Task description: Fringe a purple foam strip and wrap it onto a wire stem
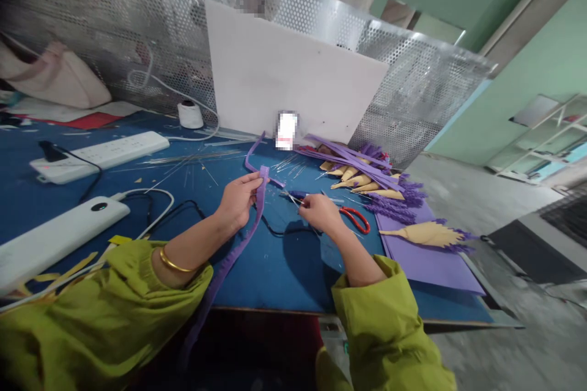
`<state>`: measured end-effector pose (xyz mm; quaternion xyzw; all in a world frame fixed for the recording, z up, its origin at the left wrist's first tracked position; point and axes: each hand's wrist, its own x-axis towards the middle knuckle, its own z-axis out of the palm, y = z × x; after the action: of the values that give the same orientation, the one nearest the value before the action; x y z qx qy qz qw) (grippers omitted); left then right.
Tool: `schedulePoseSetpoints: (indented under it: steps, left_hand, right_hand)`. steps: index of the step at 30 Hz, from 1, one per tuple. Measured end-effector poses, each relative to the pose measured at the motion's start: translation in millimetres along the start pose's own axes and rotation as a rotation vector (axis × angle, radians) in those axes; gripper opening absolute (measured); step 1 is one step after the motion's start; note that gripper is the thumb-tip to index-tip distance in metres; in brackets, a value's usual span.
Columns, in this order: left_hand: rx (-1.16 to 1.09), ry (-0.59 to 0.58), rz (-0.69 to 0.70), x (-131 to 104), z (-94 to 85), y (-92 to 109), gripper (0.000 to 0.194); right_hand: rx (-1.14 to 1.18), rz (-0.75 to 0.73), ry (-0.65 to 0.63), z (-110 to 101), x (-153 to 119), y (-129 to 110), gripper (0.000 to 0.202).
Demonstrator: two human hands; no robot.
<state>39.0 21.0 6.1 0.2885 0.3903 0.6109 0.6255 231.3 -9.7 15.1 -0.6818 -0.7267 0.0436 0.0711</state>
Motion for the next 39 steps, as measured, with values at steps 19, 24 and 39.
schedulePoseSetpoints:
  steps: [19,24,39]
  left_hand:
    - [0.077,-0.084,-0.05,0.2,-2.5,-11.8,0.02]
    - [0.09,-0.119,-0.057,-5.5,1.1,-11.4,0.019]
    - [0.28,-0.355,-0.108,-24.4,4.1,-16.7,0.024]
  right_hand:
    - [-0.007,0.031,0.494,-65.2,121.2,-13.4,0.033]
    - [0.177,-0.007,0.506,-27.9,43.9,-10.4,0.04]
    - [1.208,0.072,0.124,-5.4,-9.3,-11.2,0.035]
